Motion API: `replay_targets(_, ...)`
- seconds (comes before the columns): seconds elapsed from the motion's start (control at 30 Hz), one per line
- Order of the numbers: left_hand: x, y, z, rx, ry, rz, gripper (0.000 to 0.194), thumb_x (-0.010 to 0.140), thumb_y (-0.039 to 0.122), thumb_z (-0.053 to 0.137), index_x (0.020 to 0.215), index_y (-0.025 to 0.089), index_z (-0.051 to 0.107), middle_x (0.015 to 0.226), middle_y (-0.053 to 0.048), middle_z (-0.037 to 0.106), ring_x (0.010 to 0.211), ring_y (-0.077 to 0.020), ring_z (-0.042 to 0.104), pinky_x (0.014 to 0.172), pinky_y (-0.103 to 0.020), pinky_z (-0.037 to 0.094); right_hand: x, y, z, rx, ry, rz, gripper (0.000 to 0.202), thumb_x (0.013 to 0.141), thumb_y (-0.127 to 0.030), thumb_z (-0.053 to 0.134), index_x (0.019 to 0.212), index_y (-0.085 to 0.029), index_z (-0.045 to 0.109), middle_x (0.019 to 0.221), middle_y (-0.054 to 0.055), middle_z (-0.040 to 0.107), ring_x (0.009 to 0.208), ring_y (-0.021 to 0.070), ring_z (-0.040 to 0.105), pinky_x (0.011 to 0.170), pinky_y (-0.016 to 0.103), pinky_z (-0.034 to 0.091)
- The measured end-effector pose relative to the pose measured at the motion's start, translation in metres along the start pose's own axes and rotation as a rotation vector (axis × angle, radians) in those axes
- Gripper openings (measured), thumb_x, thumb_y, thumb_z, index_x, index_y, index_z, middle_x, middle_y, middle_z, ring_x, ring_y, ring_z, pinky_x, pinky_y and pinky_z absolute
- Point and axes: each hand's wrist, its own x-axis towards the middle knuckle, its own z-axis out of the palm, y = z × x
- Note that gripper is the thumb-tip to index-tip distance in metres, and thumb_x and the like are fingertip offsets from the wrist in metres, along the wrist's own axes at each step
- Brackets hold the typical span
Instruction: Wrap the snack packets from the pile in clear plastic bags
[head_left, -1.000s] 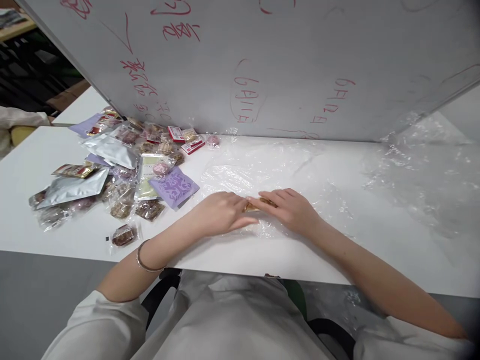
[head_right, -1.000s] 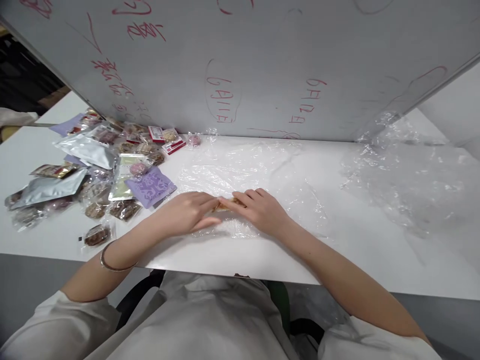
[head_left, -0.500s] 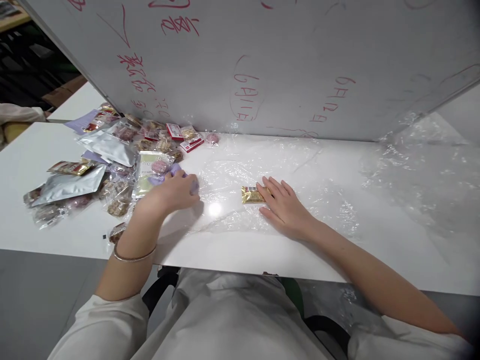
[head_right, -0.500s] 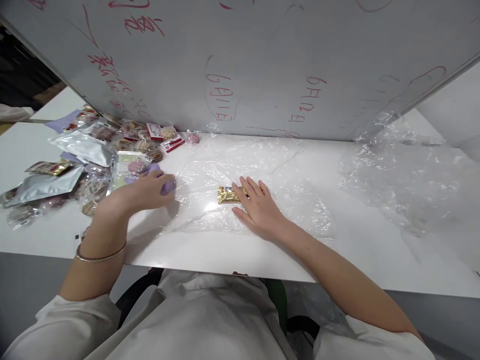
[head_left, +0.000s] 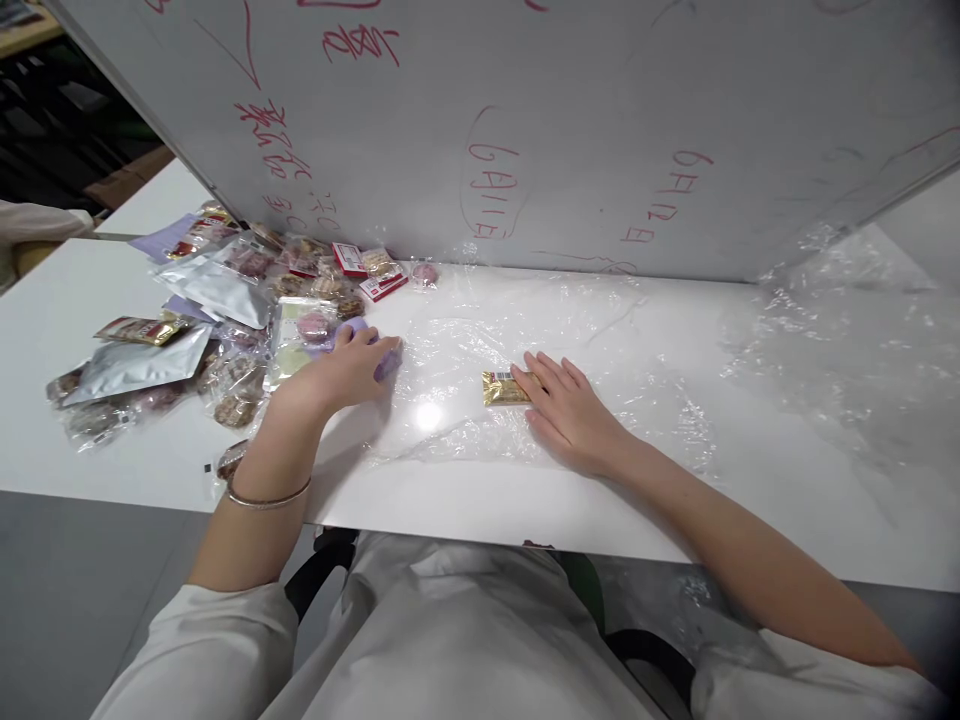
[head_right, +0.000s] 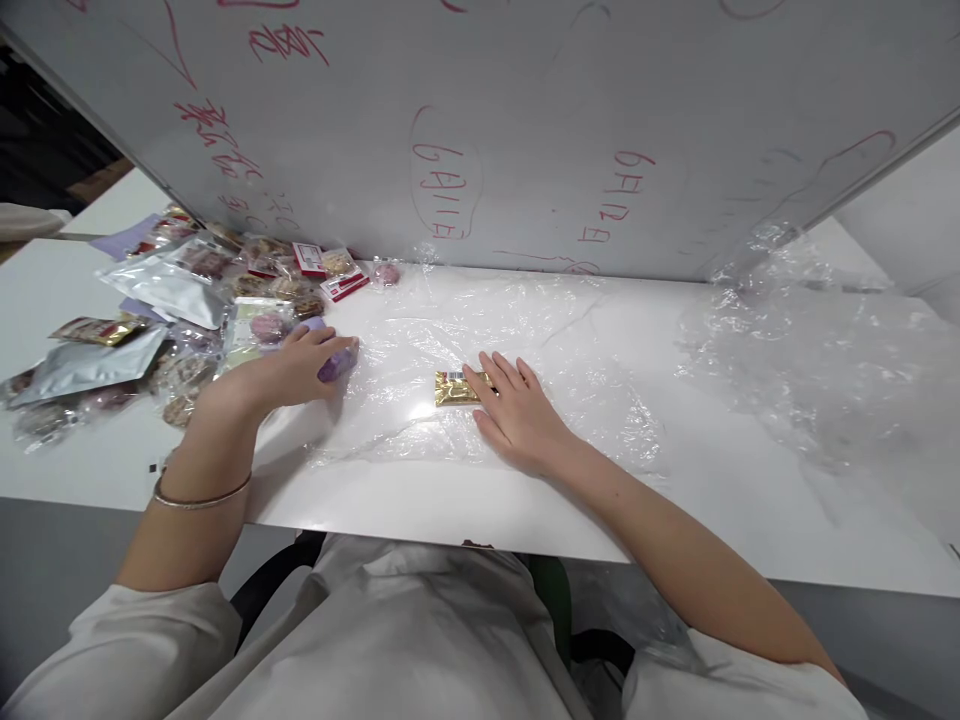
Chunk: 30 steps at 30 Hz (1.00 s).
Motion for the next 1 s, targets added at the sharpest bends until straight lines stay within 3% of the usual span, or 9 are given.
replay_targets(0.17,0.000,0.013,-0.010,0.058,0.269,-0.135,0.051,0.086,0.008,0.036,0.135,0.008,0.047,0.131,-0.021,0.055,0.122,-0.0358,0.053,0.093,-0.045,0.050,0.000,0.001,-0.001,0.012,0.017,-0.015,0.058,0.104,-0.035,0.022,0.159,-0.018,0.019,0.164,0.014,0.023,0.153,0.0300,0.013,0.122,0.057,0.018)
replay_targets(0.3,-0.010,0.017,-0.023,0.036,0.435,-0.286,0.049,0.091,0.006,0.028,0.135,0.011,0.050,0.116,-0.022,0.064,0.108,-0.0361,0.064,0.082,-0.047,0.053,0.000,0.001,-0.001,0.046,0.032,-0.025,0.058,0.104,-0.033,0.023,0.160,-0.023,0.014,0.164,0.012,0.023,0.153,0.0298,0.014,0.121,0.058,0.018)
replay_targets(0.43,-0.028,0.021,-0.032,-0.105,0.664,-0.315,0.050,0.095,0.008,0.029,0.139,0.013,0.051,0.120,-0.020,0.067,0.113,-0.0346,0.065,0.089,-0.050,0.053,0.001,0.000,-0.004,0.130,0.117,0.034,0.066,0.105,-0.042,0.026,0.161,-0.025,-0.004,0.165,0.012,0.023,0.153,0.0279,0.016,0.122,0.056,0.020)
replay_targets(0.53,-0.033,0.034,-0.023,-0.333,0.835,0.081,0.046,0.103,0.021,0.029,0.142,0.025,0.052,0.137,-0.008,0.062,0.126,-0.0255,0.060,0.103,-0.047,0.051,0.002,-0.001,-0.010,0.120,0.352,0.109,0.091,0.099,-0.053,0.041,0.158,-0.022,-0.021,0.166,0.014,0.015,0.153,0.0320,0.013,0.121,0.059,0.024)
replay_targets(0.6,-0.026,0.050,-0.009,-0.493,0.748,0.516,0.041,0.104,0.026,0.033,0.137,0.029,0.058,0.138,-0.002,0.063,0.131,-0.0203,0.056,0.109,-0.044,0.049,0.001,0.001,-0.014,0.034,0.492,0.085,0.101,0.095,-0.056,0.051,0.158,-0.021,-0.021,0.165,0.015,0.018,0.152,0.0352,0.015,0.120,0.064,0.022)
replay_targets(0.67,-0.015,0.068,0.006,-0.590,0.590,0.863,0.038,0.103,0.025,0.037,0.131,0.027,0.063,0.134,-0.003,0.066,0.135,-0.0182,0.053,0.114,-0.044,0.045,-0.002,0.005,-0.017,-0.057,0.517,-0.042,0.090,0.097,-0.048,0.053,0.161,-0.026,-0.005,0.159,0.011,0.035,0.148,0.0327,0.030,0.119,0.063,0.026)
replay_targets(0.77,-0.003,0.091,0.014,-0.548,0.409,1.079,0.038,0.103,0.021,0.039,0.133,0.024,0.061,0.136,-0.005,0.064,0.136,-0.0162,0.051,0.118,-0.043,0.039,-0.008,0.013,-0.018,-0.131,0.449,-0.262,0.056,0.102,-0.019,0.044,0.154,-0.035,0.033,0.139,-0.001,0.062,0.129,0.0195,0.058,0.107,0.043,0.049)
replay_targets(0.9,-0.026,0.080,-0.008,-0.334,0.331,0.865,0.038,0.102,0.038,0.042,0.131,0.023,0.062,0.137,-0.009,0.062,0.128,-0.0229,0.057,0.109,-0.041,0.046,-0.013,0.018,-0.018,-0.253,0.380,-0.209,0.052,0.095,-0.002,0.043,0.137,-0.029,0.060,0.133,-0.002,0.065,0.121,0.0206,0.064,0.072,0.030,0.060)
replay_targets(1.0,-0.064,0.040,-0.020,-0.163,0.374,0.344,0.046,0.101,0.049,0.037,0.124,0.020,0.065,0.123,-0.013,0.065,0.109,-0.0266,0.064,0.098,-0.044,0.050,-0.013,0.017,-0.020,-0.300,0.316,-0.152,0.045,0.093,-0.005,0.048,0.128,-0.024,0.067,0.131,0.001,0.066,0.112,0.0235,0.068,0.063,0.030,0.058)
